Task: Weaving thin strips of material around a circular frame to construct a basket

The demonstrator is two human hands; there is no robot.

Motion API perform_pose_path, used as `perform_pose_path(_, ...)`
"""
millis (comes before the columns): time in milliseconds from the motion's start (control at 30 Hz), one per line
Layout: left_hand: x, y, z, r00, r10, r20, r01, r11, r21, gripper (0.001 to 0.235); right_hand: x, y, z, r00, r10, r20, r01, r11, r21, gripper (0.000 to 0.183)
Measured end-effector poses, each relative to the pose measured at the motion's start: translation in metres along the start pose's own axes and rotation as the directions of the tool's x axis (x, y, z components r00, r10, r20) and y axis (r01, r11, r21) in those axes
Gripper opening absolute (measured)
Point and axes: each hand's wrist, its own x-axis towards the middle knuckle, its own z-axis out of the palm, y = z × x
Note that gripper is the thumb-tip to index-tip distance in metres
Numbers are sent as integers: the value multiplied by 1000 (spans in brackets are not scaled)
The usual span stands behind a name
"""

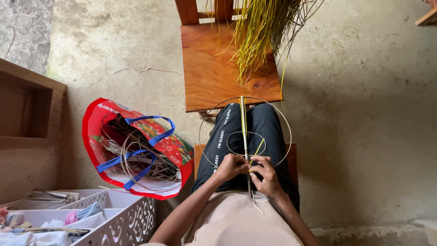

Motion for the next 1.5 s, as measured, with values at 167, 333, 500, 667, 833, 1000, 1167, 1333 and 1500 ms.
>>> perform_pose_path(167, -1, 5, -5, 998, 40, 44, -42, 997, 60, 20, -2, 5, 2, 997, 73, -26, -72, 995, 63, 4)
perform_pose_path(333, -21, 45, -21, 989, 106, 100, -109, 994, 25, 17, -7, 15, 9, 992, 124, -32, -121, 989, 87, 6)
perform_pose_path(500, -13, 27, -15, 979, 85, 187, -90, 996, 22, 16, 1, 7, 2, 984, 176, -13, -173, 977, 121, 10)
perform_pose_path(667, -3, 7, -2, 946, -135, 295, 205, 954, -218, 10, 10, -1, -20, 928, 260, 266, -306, 940, 149, 59)
perform_pose_path(833, -8, 19, -8, 943, -167, 289, 251, 926, -283, 14, 0, 17, -18, 863, 426, 271, -503, 685, 527, 75)
perform_pose_path(1000, -6, 3, 0, 945, -154, 288, 241, 925, -294, 14, -1, 16, -10, 945, 266, 191, -322, 863, 388, 19)
perform_pose_path(1167, -9, 2, -3, 954, -109, 281, 182, 950, -252, 11, -3, 14, -6, 946, 176, 274, -246, 937, 247, 23)
perform_pose_path(1333, -14, 26, -21, 960, -27, 280, 76, 983, -165, 13, -16, 25, -3, 935, 164, 314, -236, 950, 207, 21)
perform_pose_path(1500, -7, 26, -42, 969, 51, 244, -86, 987, 139, 7, -20, 32, -18, 922, 140, 362, -181, 980, 83, 19)
